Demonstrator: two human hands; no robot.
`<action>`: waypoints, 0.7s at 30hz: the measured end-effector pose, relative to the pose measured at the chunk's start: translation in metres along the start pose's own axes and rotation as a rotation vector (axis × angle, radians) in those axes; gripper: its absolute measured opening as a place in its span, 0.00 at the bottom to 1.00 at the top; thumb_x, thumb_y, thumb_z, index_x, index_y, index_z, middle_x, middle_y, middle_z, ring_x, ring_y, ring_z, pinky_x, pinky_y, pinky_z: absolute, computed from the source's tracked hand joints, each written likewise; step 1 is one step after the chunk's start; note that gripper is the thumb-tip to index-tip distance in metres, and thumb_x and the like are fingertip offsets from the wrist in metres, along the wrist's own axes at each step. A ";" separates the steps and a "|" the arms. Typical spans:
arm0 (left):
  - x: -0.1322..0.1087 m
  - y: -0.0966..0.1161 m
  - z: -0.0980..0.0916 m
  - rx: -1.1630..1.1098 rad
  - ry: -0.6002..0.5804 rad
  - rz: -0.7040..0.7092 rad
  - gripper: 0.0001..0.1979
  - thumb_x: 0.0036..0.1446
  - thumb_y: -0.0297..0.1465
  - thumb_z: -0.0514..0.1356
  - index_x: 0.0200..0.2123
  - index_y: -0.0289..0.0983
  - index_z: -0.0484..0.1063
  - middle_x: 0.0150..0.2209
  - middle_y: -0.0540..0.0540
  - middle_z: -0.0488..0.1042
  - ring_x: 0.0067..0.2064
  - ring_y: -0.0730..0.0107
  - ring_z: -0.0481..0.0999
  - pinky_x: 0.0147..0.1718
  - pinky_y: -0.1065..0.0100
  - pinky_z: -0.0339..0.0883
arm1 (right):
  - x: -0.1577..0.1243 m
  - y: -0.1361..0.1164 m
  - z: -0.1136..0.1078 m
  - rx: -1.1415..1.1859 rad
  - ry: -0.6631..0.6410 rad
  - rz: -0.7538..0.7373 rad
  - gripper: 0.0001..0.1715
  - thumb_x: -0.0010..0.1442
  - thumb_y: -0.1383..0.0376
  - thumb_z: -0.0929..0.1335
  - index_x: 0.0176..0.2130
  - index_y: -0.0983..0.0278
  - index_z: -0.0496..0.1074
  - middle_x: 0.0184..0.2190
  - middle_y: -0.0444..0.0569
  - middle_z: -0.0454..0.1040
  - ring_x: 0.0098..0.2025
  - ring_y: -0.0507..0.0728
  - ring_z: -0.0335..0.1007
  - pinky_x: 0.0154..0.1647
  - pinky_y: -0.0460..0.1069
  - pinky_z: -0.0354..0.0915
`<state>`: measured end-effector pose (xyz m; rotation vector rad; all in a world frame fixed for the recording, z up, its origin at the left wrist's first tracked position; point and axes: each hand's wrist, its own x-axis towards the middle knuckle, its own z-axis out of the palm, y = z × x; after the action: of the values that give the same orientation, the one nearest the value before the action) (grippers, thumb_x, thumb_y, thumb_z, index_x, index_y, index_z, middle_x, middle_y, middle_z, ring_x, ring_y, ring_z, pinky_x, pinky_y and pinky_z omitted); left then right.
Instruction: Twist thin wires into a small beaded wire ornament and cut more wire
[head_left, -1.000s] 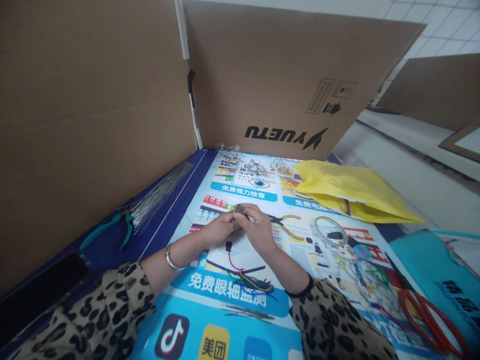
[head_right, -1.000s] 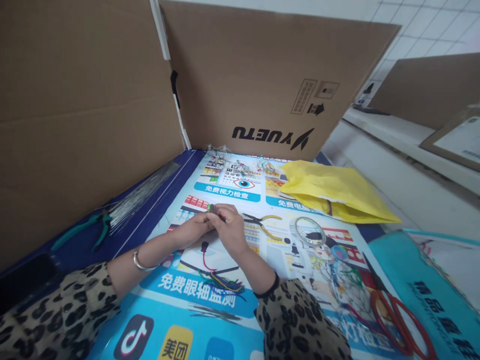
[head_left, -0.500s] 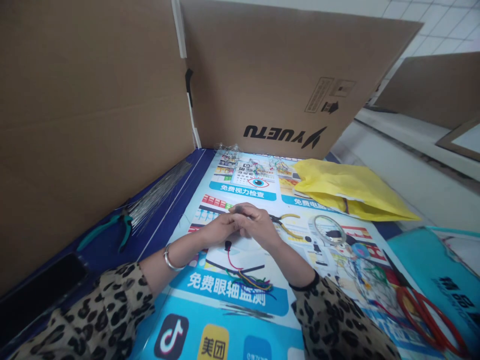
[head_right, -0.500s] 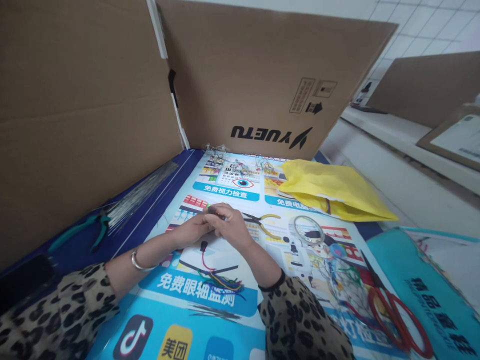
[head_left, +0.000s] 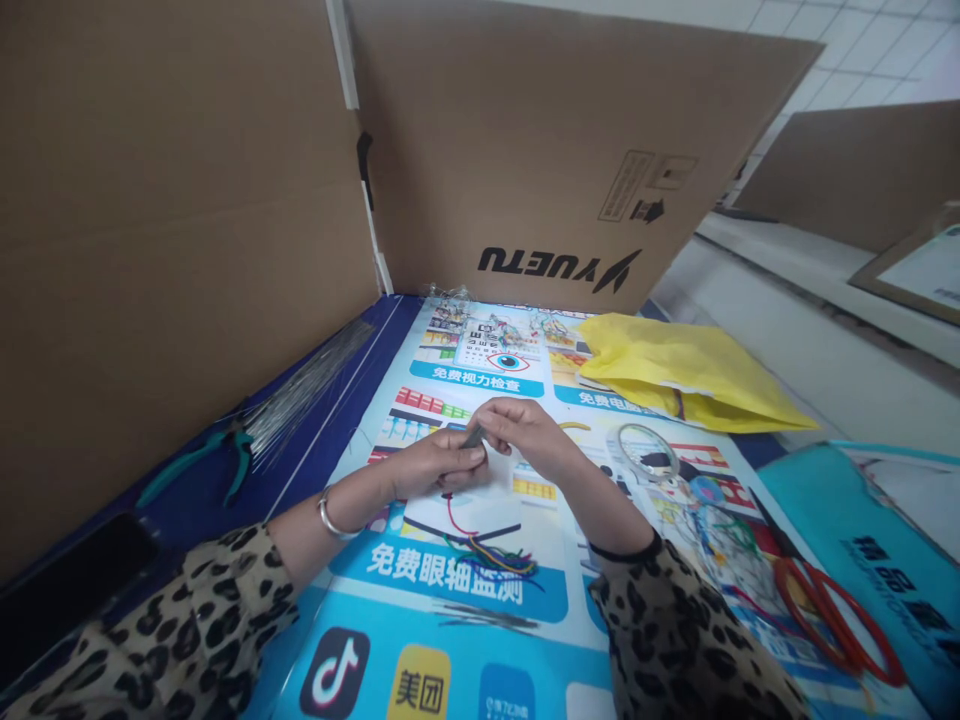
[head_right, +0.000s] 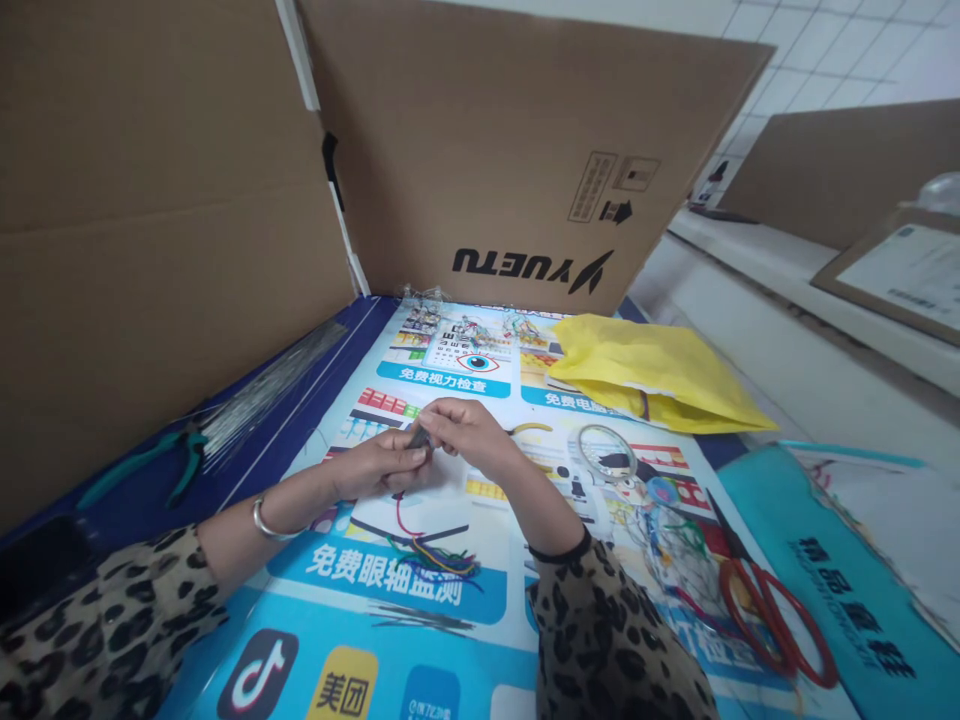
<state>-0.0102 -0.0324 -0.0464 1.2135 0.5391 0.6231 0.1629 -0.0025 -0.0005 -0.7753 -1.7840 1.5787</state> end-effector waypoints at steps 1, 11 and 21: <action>0.000 -0.001 0.000 -0.016 -0.006 -0.022 0.17 0.56 0.42 0.54 0.27 0.33 0.67 0.13 0.58 0.49 0.16 0.80 0.46 0.17 0.72 0.41 | 0.000 0.001 0.000 0.016 -0.013 0.000 0.17 0.56 0.54 0.65 0.32 0.66 0.73 0.17 0.39 0.60 0.20 0.47 0.54 0.21 0.43 0.52; -0.002 -0.003 -0.004 -0.192 -0.051 -0.076 0.13 0.53 0.38 0.60 0.26 0.34 0.65 0.13 0.58 0.51 0.15 0.83 0.47 0.15 0.75 0.41 | 0.000 0.002 0.006 -0.084 0.019 -0.030 0.14 0.57 0.55 0.65 0.31 0.64 0.71 0.19 0.39 0.64 0.20 0.46 0.57 0.20 0.42 0.53; 0.002 0.002 -0.002 -0.442 -0.125 -0.130 0.24 0.56 0.50 0.49 0.34 0.34 0.66 0.17 0.54 0.59 0.12 0.84 0.48 0.10 0.77 0.37 | 0.002 -0.002 0.007 -0.228 0.162 -0.024 0.14 0.56 0.56 0.65 0.28 0.64 0.70 0.18 0.40 0.68 0.20 0.48 0.62 0.21 0.43 0.55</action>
<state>-0.0111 -0.0290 -0.0449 0.7868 0.3476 0.5174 0.1561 -0.0057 0.0012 -0.9561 -1.8651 1.2720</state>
